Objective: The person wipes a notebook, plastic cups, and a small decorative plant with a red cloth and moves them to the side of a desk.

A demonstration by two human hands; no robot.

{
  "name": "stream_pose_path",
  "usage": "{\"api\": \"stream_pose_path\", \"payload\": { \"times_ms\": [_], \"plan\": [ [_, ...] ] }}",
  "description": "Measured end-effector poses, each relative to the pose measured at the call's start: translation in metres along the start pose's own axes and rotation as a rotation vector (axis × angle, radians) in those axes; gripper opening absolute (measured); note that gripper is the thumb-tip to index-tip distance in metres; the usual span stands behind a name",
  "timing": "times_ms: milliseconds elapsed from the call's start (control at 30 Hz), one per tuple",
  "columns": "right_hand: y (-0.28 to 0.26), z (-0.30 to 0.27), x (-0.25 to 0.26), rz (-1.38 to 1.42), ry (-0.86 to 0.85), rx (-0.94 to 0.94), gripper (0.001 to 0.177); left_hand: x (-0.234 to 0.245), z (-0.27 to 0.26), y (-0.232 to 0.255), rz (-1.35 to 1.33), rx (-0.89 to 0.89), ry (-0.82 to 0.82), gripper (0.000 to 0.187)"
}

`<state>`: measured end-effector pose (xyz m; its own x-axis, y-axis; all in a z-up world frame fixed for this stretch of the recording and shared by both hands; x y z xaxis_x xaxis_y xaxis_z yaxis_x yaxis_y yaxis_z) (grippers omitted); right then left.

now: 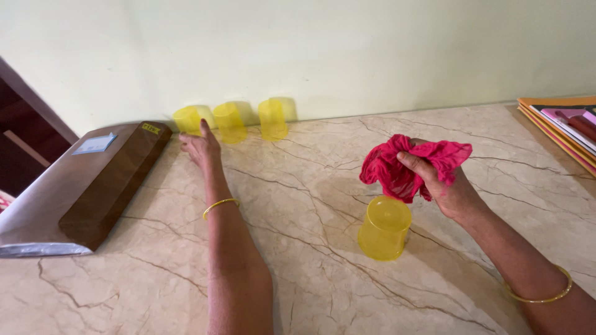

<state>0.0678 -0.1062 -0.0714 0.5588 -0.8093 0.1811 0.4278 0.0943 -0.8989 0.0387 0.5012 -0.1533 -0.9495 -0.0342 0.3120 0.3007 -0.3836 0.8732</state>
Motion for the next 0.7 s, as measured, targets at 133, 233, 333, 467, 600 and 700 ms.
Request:
{"api": "stream_pose_path", "payload": {
  "times_ms": [133, 233, 333, 467, 600, 700],
  "plan": [
    [0.012, 0.001, 0.003, -0.096, -0.002, -0.071, 0.025, -0.037, 0.025, -0.021, -0.050, -0.072, -0.189, 0.057],
    [0.031, -0.002, 0.011, -0.108, 0.066, -0.228, 0.033, -0.037, 0.013, -0.016, 0.009, -0.039, -0.150, 0.045],
    [0.022, 0.001, 0.004, -0.112, 0.056, -0.116, 0.025, 0.009, 0.017, -0.005, 0.021, -0.111, 0.210, 0.040],
    [0.011, 0.004, -0.004, -0.164, -0.020, -0.045, 0.024, 0.008, 0.033, -0.026, -0.125, 0.085, -0.011, 0.064],
    [0.018, 0.003, -0.006, -0.072, -0.019, -0.063, 0.023, -0.007, 0.024, -0.017, 0.030, 0.051, -0.119, 0.080],
    [0.023, 0.003, 0.000, 0.021, 0.004, -0.074, 0.021, 0.001, 0.020, -0.007, 0.068, 0.021, -0.087, 0.084]
  ]
}}
Point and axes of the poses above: each hand's wrist, its own z-axis towards the middle knuckle, its own x-axis out of the back of the hand, y = z × x, the point moved 6 cm from there along z, towards the middle knuckle, and after that the axes turned 5 degrees about -y, right-handed, at the moved point
